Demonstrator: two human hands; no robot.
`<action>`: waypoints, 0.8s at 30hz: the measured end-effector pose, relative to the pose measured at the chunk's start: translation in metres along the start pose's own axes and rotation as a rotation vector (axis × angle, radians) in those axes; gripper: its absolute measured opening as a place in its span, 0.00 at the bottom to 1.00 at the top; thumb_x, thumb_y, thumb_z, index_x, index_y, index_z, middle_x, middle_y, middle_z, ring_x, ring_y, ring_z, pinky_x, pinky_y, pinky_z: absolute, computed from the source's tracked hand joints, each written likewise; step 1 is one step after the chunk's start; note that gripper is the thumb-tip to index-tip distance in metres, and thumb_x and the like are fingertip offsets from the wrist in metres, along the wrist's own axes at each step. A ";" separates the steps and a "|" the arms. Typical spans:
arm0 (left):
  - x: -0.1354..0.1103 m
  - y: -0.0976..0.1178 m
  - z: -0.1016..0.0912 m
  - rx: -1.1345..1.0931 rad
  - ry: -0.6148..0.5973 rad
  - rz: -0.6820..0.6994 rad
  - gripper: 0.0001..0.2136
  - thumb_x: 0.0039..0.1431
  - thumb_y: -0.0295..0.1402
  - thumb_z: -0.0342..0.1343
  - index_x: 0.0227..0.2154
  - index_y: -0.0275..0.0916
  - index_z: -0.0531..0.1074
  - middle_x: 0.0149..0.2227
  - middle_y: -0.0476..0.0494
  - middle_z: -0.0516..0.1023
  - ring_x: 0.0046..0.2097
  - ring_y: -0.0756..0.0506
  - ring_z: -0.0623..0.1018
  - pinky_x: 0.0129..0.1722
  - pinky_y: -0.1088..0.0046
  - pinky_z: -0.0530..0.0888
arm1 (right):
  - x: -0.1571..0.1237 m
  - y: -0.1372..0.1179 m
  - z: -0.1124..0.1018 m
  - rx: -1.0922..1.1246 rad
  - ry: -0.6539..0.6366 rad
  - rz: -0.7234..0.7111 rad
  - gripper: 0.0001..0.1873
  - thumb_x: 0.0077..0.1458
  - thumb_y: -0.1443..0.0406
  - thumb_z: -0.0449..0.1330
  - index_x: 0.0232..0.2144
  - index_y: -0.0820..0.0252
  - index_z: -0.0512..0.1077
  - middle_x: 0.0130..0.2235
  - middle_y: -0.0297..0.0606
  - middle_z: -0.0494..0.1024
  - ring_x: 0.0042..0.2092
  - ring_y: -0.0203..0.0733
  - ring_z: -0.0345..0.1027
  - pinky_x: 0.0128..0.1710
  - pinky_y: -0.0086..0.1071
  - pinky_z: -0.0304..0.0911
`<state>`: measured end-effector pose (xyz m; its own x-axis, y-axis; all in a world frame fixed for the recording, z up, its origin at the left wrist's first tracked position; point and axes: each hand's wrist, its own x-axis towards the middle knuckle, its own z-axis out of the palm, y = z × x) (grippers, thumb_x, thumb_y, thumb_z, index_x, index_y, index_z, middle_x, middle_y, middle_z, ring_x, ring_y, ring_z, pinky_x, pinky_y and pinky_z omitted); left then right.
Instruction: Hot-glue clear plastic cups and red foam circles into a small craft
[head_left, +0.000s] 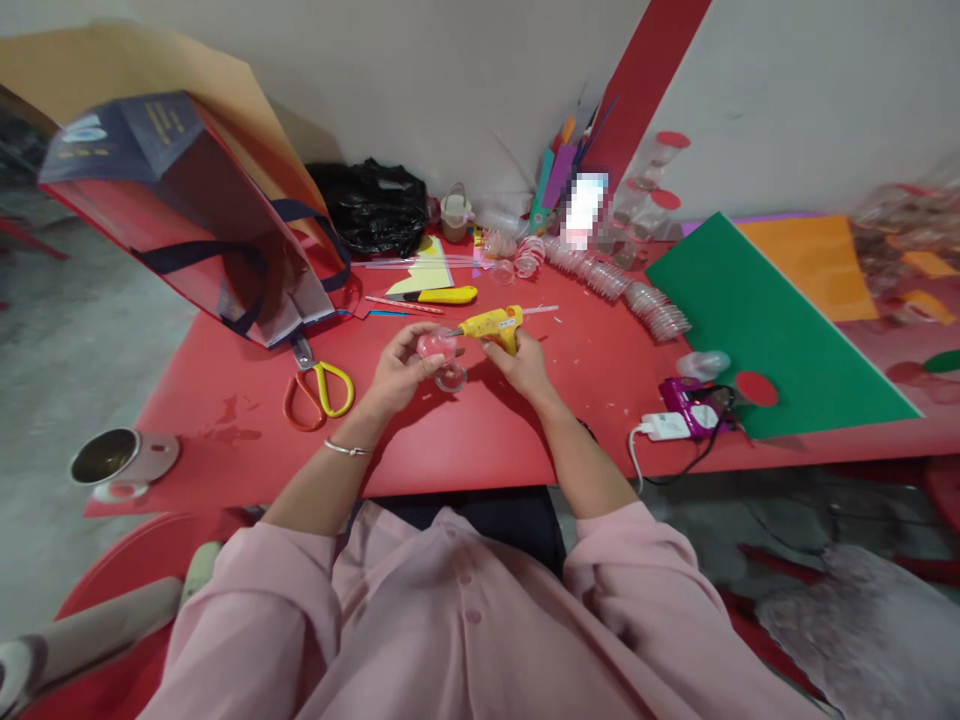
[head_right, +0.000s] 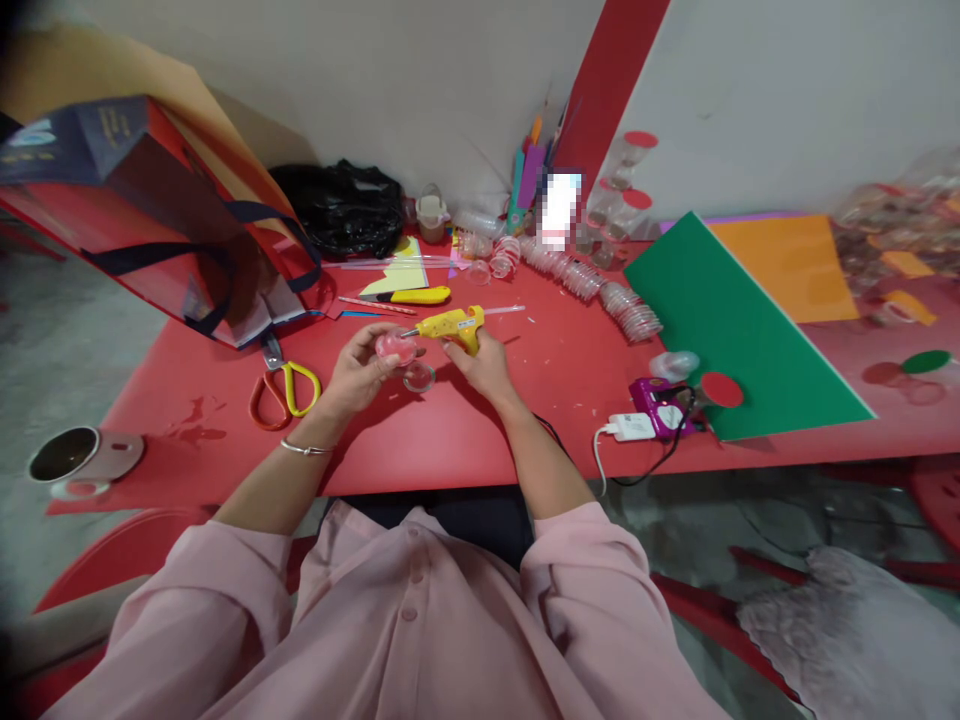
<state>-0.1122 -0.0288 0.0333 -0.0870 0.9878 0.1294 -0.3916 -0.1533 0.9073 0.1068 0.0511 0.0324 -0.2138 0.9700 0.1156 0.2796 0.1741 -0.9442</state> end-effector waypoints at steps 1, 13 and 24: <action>0.000 0.000 0.000 -0.001 0.007 0.003 0.28 0.50 0.39 0.81 0.51 0.43 0.76 0.52 0.41 0.85 0.50 0.37 0.89 0.42 0.61 0.89 | 0.000 0.000 0.000 0.006 -0.001 -0.005 0.28 0.52 0.44 0.69 0.45 0.58 0.79 0.42 0.43 0.85 0.42 0.50 0.77 0.48 0.45 0.70; 0.002 -0.004 -0.001 0.013 0.039 0.040 0.28 0.50 0.38 0.81 0.51 0.44 0.77 0.58 0.39 0.84 0.51 0.37 0.89 0.40 0.63 0.89 | -0.001 0.001 -0.001 -0.027 0.003 -0.008 0.25 0.52 0.44 0.69 0.41 0.57 0.79 0.40 0.42 0.85 0.41 0.50 0.77 0.45 0.44 0.70; 0.003 -0.002 -0.003 0.120 0.072 0.104 0.27 0.47 0.36 0.82 0.50 0.44 0.81 0.55 0.41 0.85 0.50 0.42 0.87 0.50 0.62 0.87 | 0.002 0.008 0.000 -0.055 0.007 0.006 0.26 0.52 0.44 0.68 0.41 0.56 0.78 0.38 0.41 0.83 0.39 0.48 0.75 0.43 0.43 0.69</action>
<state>-0.1148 -0.0259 0.0303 -0.1882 0.9614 0.2005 -0.2647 -0.2463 0.9323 0.1083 0.0547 0.0253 -0.2058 0.9722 0.1120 0.3317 0.1770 -0.9267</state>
